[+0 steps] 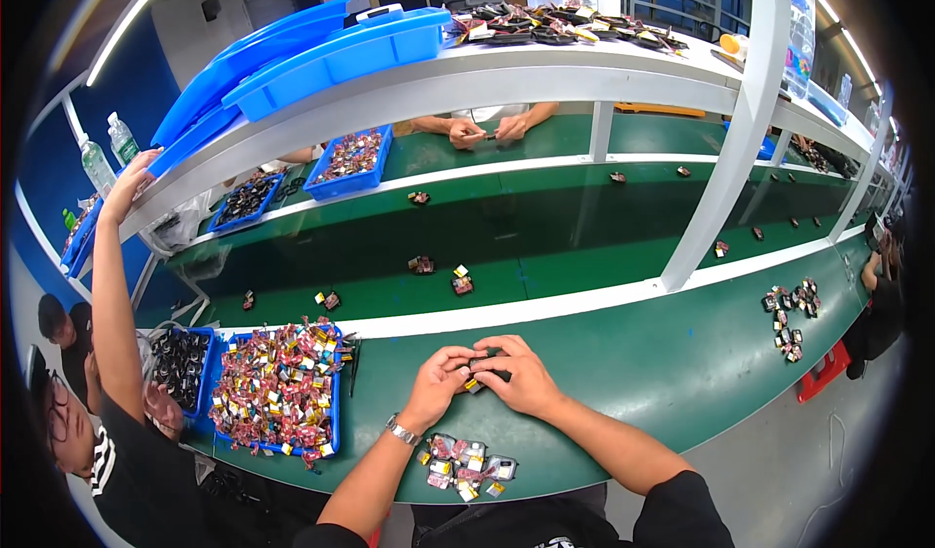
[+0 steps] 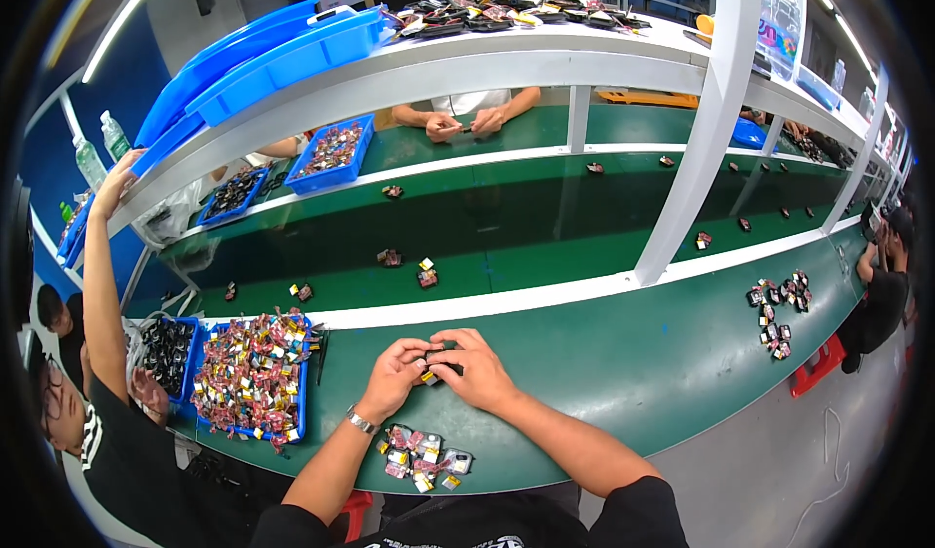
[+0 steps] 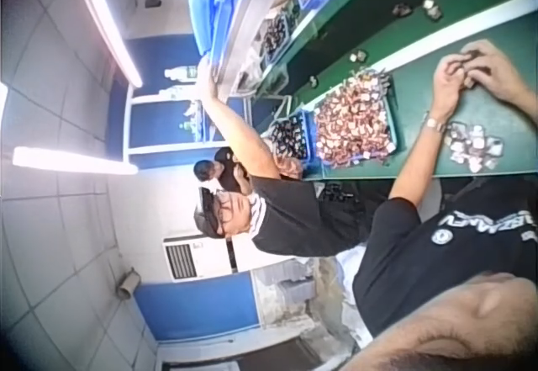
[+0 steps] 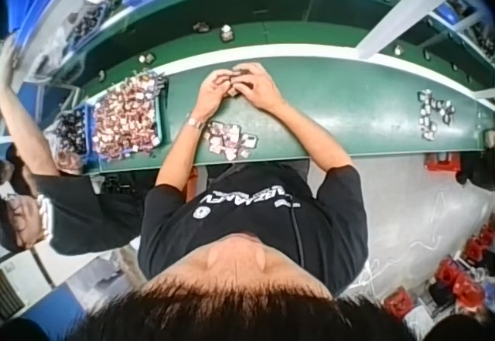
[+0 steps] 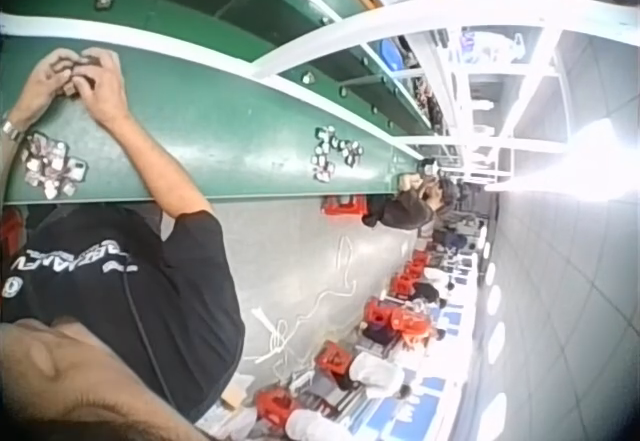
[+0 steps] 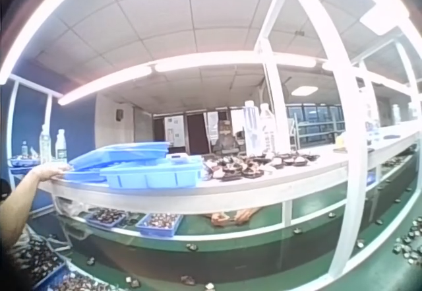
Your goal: The worker is assembling and sorting small components on a factory production line.
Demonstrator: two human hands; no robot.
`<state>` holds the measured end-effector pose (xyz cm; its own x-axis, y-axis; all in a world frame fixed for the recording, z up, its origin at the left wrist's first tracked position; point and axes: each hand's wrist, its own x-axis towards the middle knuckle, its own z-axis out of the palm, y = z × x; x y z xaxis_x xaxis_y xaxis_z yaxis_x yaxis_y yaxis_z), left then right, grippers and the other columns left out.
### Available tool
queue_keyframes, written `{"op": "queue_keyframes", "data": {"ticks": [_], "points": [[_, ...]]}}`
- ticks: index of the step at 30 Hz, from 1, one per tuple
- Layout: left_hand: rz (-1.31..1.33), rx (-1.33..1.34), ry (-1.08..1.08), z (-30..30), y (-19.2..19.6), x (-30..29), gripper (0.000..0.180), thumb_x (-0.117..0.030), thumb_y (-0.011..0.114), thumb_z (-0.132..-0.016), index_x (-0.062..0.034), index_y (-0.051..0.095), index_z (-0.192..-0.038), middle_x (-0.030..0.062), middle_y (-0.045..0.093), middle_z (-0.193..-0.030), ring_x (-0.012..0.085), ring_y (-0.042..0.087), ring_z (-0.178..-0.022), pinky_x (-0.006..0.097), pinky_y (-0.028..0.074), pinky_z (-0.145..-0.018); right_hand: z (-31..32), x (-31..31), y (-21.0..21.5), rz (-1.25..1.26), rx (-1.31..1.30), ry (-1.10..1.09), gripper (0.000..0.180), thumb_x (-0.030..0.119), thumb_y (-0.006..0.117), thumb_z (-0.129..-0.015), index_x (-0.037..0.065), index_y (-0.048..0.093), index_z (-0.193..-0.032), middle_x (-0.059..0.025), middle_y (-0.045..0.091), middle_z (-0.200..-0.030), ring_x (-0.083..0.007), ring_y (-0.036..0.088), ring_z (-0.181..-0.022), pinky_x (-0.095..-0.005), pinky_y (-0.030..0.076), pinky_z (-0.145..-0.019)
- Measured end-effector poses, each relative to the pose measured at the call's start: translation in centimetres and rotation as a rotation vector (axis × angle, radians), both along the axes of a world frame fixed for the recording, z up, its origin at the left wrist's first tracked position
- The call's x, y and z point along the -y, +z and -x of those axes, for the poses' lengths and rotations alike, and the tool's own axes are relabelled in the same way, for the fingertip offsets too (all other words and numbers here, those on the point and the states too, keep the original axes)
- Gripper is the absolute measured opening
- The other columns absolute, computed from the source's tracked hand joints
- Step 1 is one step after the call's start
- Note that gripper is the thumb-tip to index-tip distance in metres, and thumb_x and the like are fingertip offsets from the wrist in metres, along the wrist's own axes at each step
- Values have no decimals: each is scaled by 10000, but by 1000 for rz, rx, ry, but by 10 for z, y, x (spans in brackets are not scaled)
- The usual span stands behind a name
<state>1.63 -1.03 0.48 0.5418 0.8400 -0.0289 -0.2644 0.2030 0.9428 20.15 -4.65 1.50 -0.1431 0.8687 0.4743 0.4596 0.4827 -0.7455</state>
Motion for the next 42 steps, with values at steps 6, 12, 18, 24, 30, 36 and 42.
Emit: {"op": "queue_keyframes", "data": {"ticks": [6, 12, 18, 24, 30, 36, 42], "points": [[25, 14, -2, -1, 9, 3, 275, -12, 515, -949, -2, 501, -1223, 116, 587, -1241, 149, 610, -1060, 272, 536, -856, -1, 0, -2, 9, -18, 10, 146, 115, 720, -792, 89, 730, -935, -65, 617, -1167, -280, 533, -1126, -379, 445, -961], [0, -48, 31, 0, 7, 4, 268, 5, 506, -950, 3, 505, -1218, 120, 588, -1245, 148, 616, -1055, 270, 538, -849, 9, 2, -1, 32, -57, 8, 153, 120, 718, -792, 92, 732, -941, -65, 616, -1215, -289, 512, -1188, -390, 435, -992], [-5, 22, 75, 0, 4, 6, 256, 11, 495, -954, -7, 510, -1209, 117, 596, -1241, 156, 618, -1062, 267, 538, -845, 9, 2, 1, -67, 43, -47, 198, 75, 734, -758, 95, 734, -955, -59, 625, -1229, -285, 520, -1193, -394, 438, -994], [-14, 36, 70, -3, 0, 4, 257, 18, 499, -951, -11, 514, -1206, 115, 594, -1248, 155, 617, -1063, 274, 538, -851, 9, 0, -3, -28, 6, -51, 183, 71, 731, -757, 88, 728, -939, -56, 623, -1236, -297, 511, -1206, -400, 431, -1004], [-46, 20, 124, -2, -8, 2, 255, 32, 482, -953, 11, 516, -1205, 138, 585, -1262, 150, 619, -1040, 253, 530, -843, 11, -3, -2, -1, -54, 17, 232, 58, 710, -770, 90, 715, -1000, -68, 584, -1295, -299, 514, -1202, -394, 425, -1013], [13, -17, 134, -1, -6, 3, 292, 33, 475, -949, -13, 515, -1234, 92, 613, -1197, 119, 618, -1010, 225, 531, -790, 0, -2, 14, -155, 58, -28, 254, 21, 700, -750, 69, 675, -999, -79, 606, -1135, -290, 569, -1074, -373, 491, -898], [18, -41, 131, -3, -2, 4, 291, 18, 487, -949, -22, 518, -1235, 63, 624, -1164, 96, 619, -970, 206, 526, -736, -4, -5, 15, -337, 241, -1, 252, 13, 693, -734, 63, 657, -979, -57, 619, -1040, -242, 611, -941, -339, 537, -760]]}}
